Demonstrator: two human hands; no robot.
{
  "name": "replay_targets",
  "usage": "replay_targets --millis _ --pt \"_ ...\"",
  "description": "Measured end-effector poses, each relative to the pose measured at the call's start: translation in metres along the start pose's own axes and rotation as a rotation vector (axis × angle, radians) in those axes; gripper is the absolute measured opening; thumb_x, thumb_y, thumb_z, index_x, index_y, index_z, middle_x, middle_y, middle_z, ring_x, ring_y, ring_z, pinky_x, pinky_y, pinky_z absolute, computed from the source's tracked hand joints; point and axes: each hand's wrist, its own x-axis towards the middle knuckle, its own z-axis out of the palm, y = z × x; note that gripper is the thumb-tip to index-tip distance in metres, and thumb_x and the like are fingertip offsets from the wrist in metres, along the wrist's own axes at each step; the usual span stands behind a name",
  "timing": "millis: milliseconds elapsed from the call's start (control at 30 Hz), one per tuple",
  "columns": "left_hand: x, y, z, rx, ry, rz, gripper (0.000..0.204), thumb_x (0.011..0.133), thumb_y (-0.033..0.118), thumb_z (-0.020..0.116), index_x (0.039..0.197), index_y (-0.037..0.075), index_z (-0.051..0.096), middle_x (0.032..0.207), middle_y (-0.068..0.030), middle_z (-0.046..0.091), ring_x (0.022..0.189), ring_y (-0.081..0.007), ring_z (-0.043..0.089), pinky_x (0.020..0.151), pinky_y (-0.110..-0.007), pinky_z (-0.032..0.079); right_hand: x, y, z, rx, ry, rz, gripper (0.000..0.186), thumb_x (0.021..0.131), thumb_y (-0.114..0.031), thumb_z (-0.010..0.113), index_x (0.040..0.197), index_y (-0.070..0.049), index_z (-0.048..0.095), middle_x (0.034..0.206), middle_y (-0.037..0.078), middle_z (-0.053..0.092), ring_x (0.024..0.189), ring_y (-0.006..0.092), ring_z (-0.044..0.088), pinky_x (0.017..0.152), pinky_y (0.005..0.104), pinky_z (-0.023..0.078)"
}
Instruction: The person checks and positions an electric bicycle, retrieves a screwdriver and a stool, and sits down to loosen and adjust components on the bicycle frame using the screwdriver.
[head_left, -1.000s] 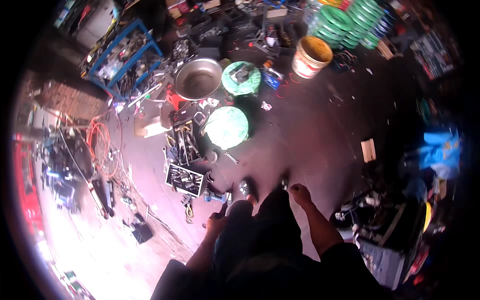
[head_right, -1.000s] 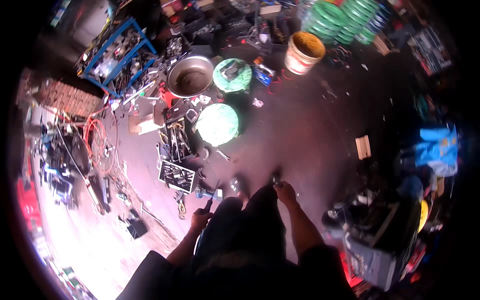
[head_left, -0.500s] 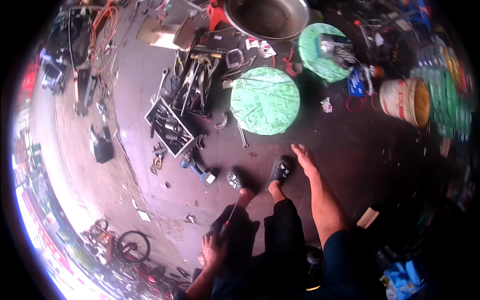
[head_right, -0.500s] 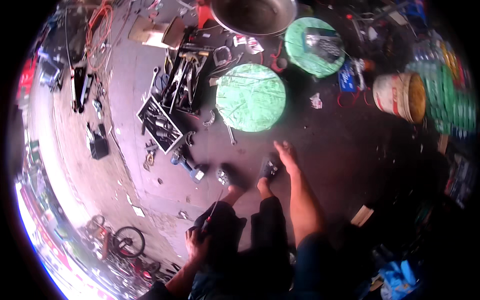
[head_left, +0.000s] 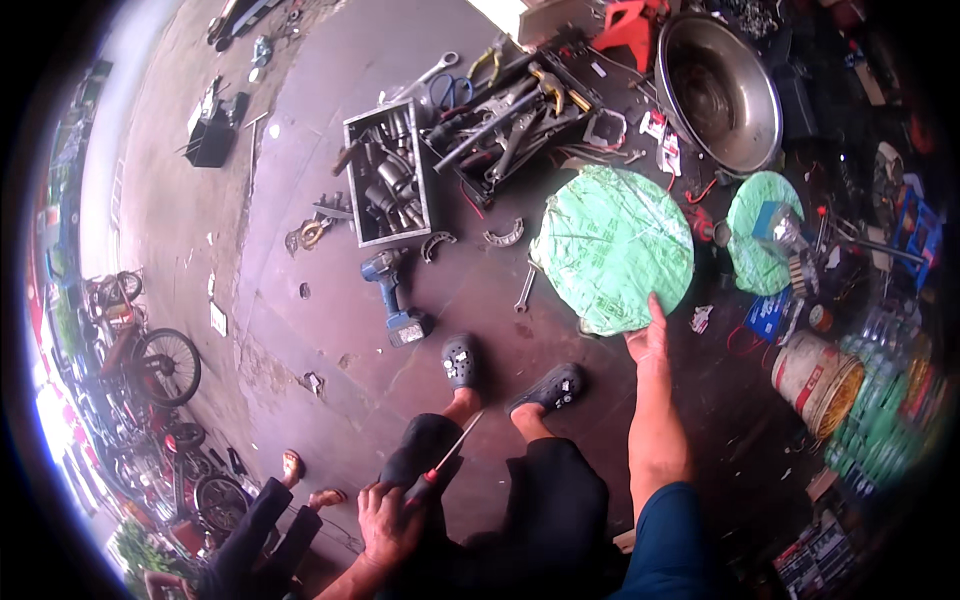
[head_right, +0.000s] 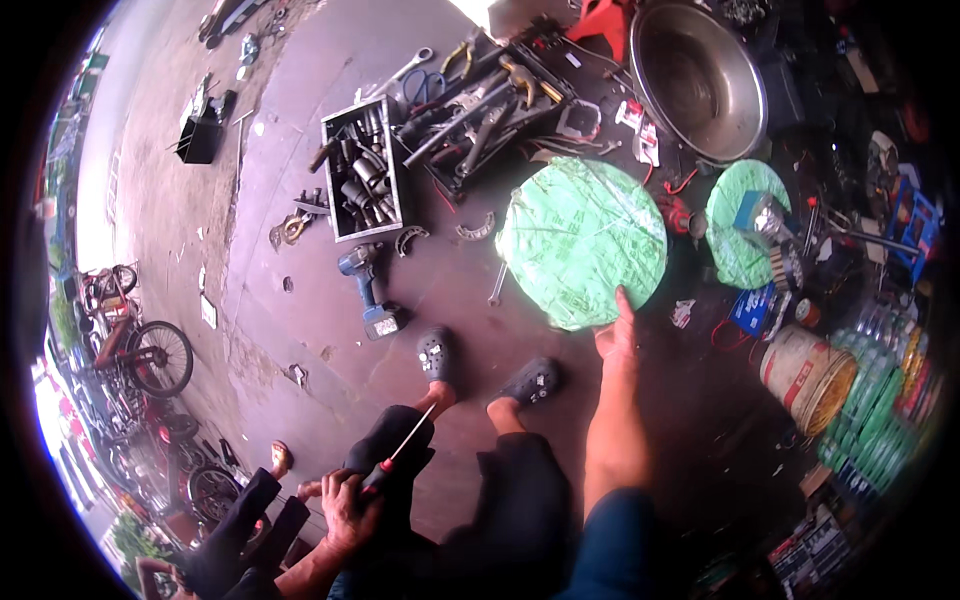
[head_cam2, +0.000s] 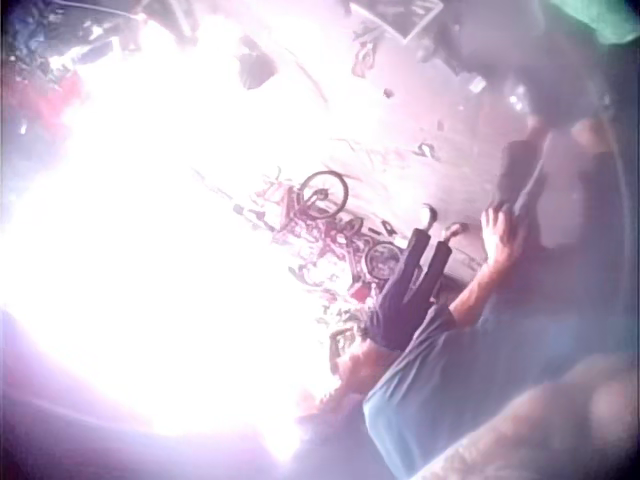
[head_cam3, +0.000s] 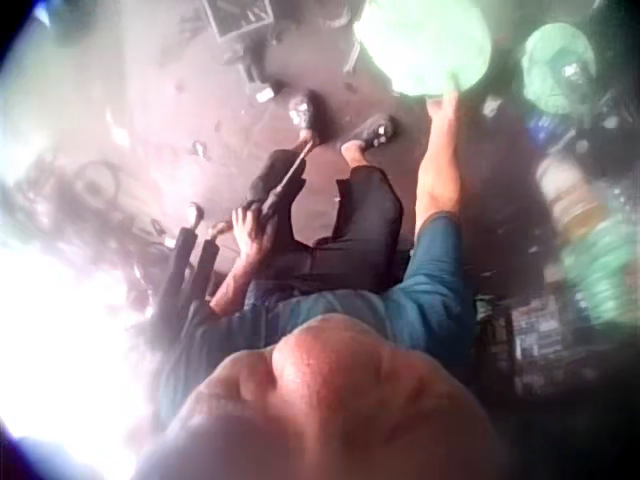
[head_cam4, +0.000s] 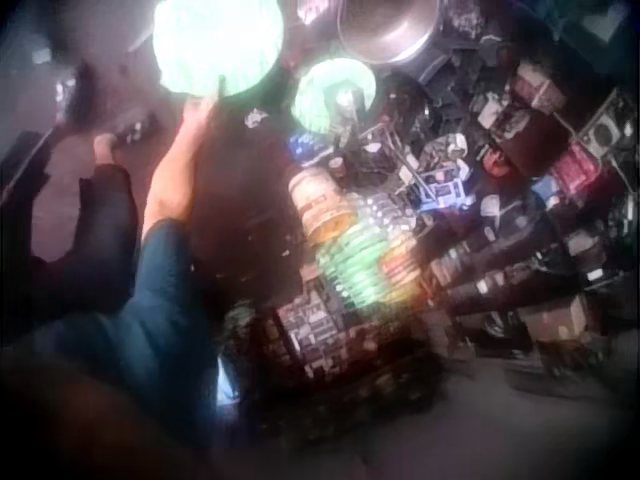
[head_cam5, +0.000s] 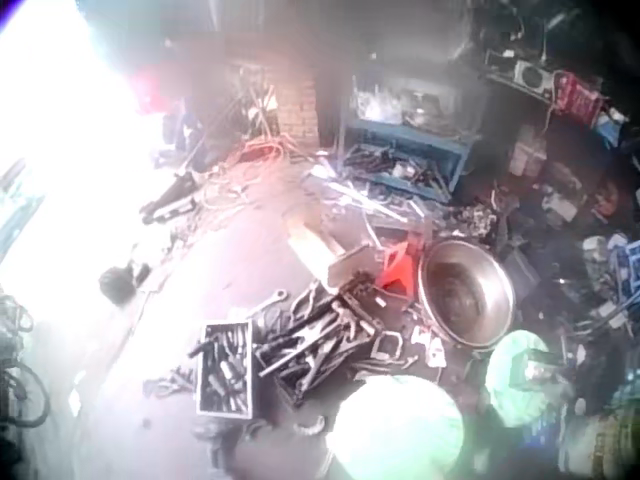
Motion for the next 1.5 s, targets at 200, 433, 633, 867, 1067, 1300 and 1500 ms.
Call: replay_targets --millis 200,433,633,867,1067,1300,1500 --pt "-0.044 0.022 -0.008 -0.248 -0.140 -0.291 0.043 0.068 0.025 0.071 0.102 0.003 0.059 0.103 -0.0170 0.054 0.100 -0.0361 0.048 0.087 -0.042 0.041 -0.073 -0.015 0.090 -0.141 0.191 0.097 0.045 0.073 -0.038 0.071 0.111 -0.023 0.054 0.106 -0.007 0.059 0.091 0.0106 0.054 0.065 0.0285 0.040" --pt "-0.134 0.014 -0.094 -0.410 -0.002 -0.518 0.038 0.075 0.029 0.064 0.103 0.003 0.058 0.100 -0.0159 0.055 0.101 -0.0340 0.049 0.087 -0.041 0.041 -0.239 -0.052 0.075 -0.419 0.112 0.081 0.055 0.072 -0.041 0.068 0.120 -0.021 0.051 0.114 -0.003 0.058 0.099 0.0150 0.054 0.067 0.0301 0.042" --pt "-0.202 -0.075 -0.147 -0.609 0.222 -0.838 0.040 0.071 0.032 0.067 0.099 0.005 0.059 0.099 -0.0150 0.057 0.098 -0.0332 0.055 0.083 -0.040 0.044 -0.387 -0.060 0.112 -0.729 0.348 -0.081 0.046 0.083 -0.024 0.058 0.122 -0.001 0.048 0.114 0.013 0.056 0.098 0.0301 0.056 0.084 0.0443 0.047" --pt "-0.266 -0.231 -0.180 -0.631 0.258 -1.175 0.044 0.067 0.034 0.069 0.099 0.005 0.061 0.101 -0.0158 0.059 0.098 -0.0327 0.057 0.084 -0.040 0.044 -0.431 0.022 0.164 -1.109 0.203 -0.281 0.056 0.075 -0.031 0.065 0.125 -0.016 0.046 0.120 0.007 0.054 0.105 0.0278 0.053 0.082 0.0483 0.041" --pt "-0.282 -0.329 -0.234 -0.880 0.453 -1.399 0.052 0.067 0.035 0.069 0.108 0.004 0.059 0.106 -0.0179 0.061 0.102 -0.0326 0.058 0.086 -0.040 0.044 -0.452 0.114 0.303 -1.196 0.088 -0.246 0.054 0.076 -0.030 0.065 0.125 -0.015 0.046 0.119 0.009 0.055 0.104 0.0285 0.053 0.081 0.0487 0.042" --pt "-0.247 -0.419 -0.305 -1.012 0.673 -1.402 0.057 0.067 0.034 0.069 0.113 0.003 0.057 0.112 -0.0191 0.059 0.105 -0.0332 0.056 0.089 -0.040 0.044 -0.421 0.187 0.454 -1.221 -0.102 -0.198 0.052 0.077 -0.029 0.064 0.124 -0.014 0.047 0.117 0.010 0.055 0.102 0.0293 0.054 0.079 0.0493 0.043" --pt "-0.221 -0.488 -0.344 -0.904 0.613 -1.410 0.056 0.065 0.034 0.070 0.109 0.001 0.058 0.110 -0.0201 0.060 0.104 -0.0340 0.057 0.088 -0.040 0.044 -0.349 0.265 0.651 -1.210 -0.386 -0.124 0.051 0.077 -0.028 0.064 0.123 -0.013 0.047 0.116 0.012 0.056 0.101 0.0301 0.055 0.077 0.0497 0.045"
